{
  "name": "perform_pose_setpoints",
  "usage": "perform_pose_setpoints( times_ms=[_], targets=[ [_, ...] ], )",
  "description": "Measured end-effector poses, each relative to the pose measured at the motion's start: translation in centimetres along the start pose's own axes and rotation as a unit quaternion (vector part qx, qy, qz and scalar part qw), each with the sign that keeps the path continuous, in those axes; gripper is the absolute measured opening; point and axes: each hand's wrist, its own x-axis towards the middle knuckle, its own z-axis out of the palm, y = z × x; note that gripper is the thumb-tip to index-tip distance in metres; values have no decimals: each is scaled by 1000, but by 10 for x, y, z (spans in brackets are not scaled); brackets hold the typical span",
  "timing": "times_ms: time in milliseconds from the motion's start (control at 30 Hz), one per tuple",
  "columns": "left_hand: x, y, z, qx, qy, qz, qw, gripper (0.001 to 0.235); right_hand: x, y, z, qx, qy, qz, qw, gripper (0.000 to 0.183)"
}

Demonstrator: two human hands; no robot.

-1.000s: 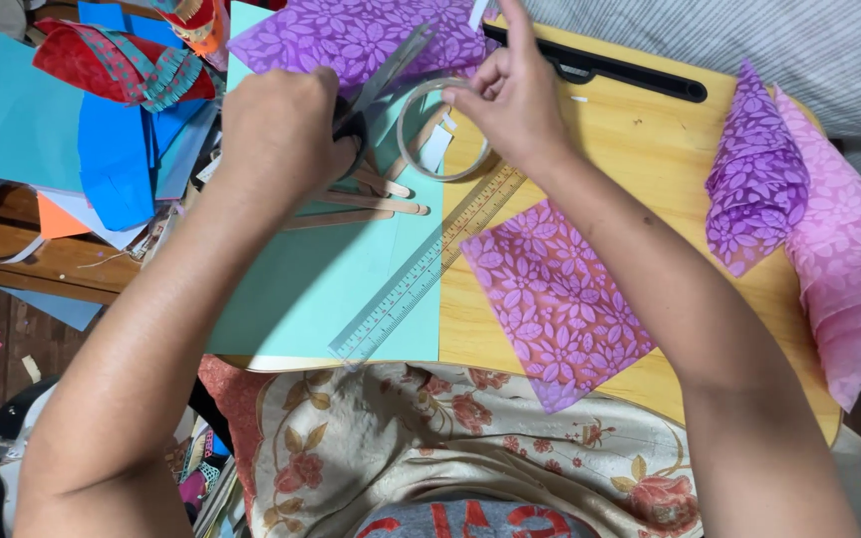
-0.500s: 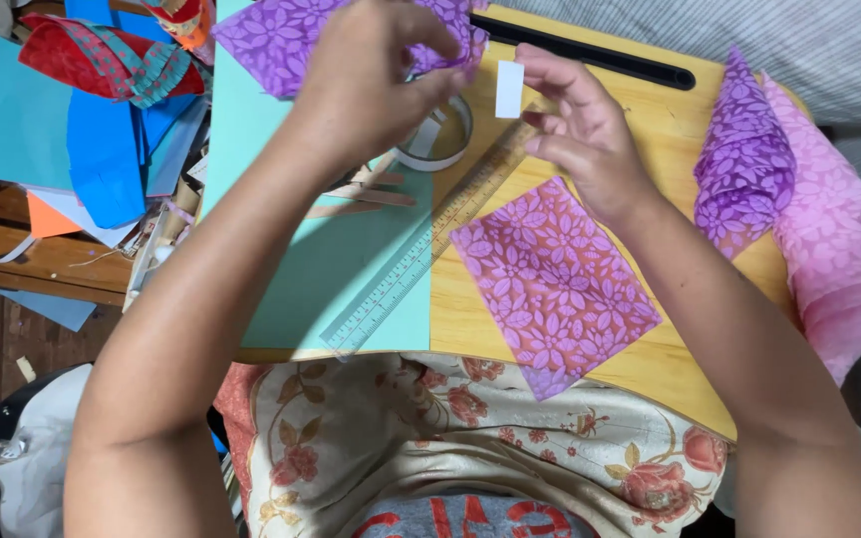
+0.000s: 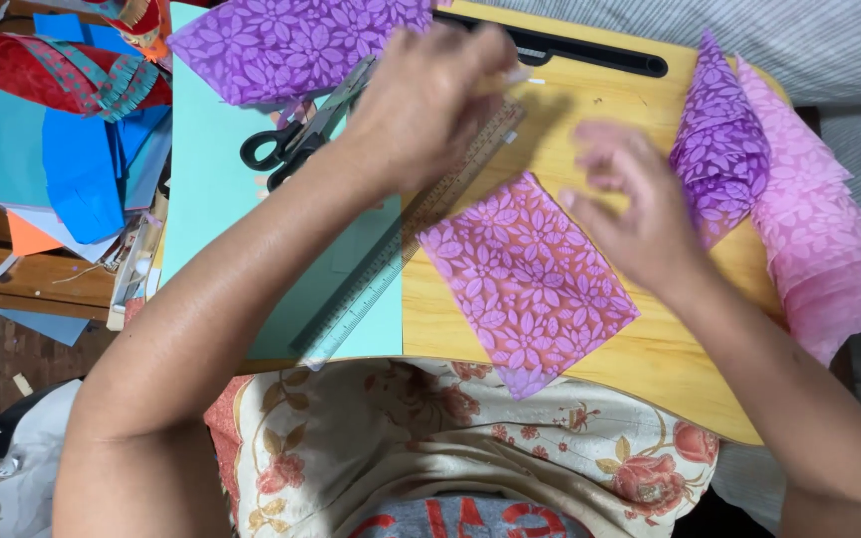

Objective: The person is creating decorative cones by measuring and cutting fabric, applying double-sided tape, and folding the material into shape.

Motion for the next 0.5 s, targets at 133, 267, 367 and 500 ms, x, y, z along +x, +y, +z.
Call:
perform_pose_setpoints(
  times_ms=[133,267,367,500],
  targets=[
    [-37,-6,26,78,-298,-26,951,58,-50,-24,5,-215,-88,-136,963,32],
    [-51,-22,25,150,-348,-40,925,89,-79,-4,10,-337,-168,-189,907,53],
    [-54,-32,31,215,-312,-20,925,96,-54,10,-1,-328,-182,-150,915,51],
    [-43,-23,44,202,-221,-42,953,63,-26,32,-10,-277,-200,-127,931,52]
  ],
)
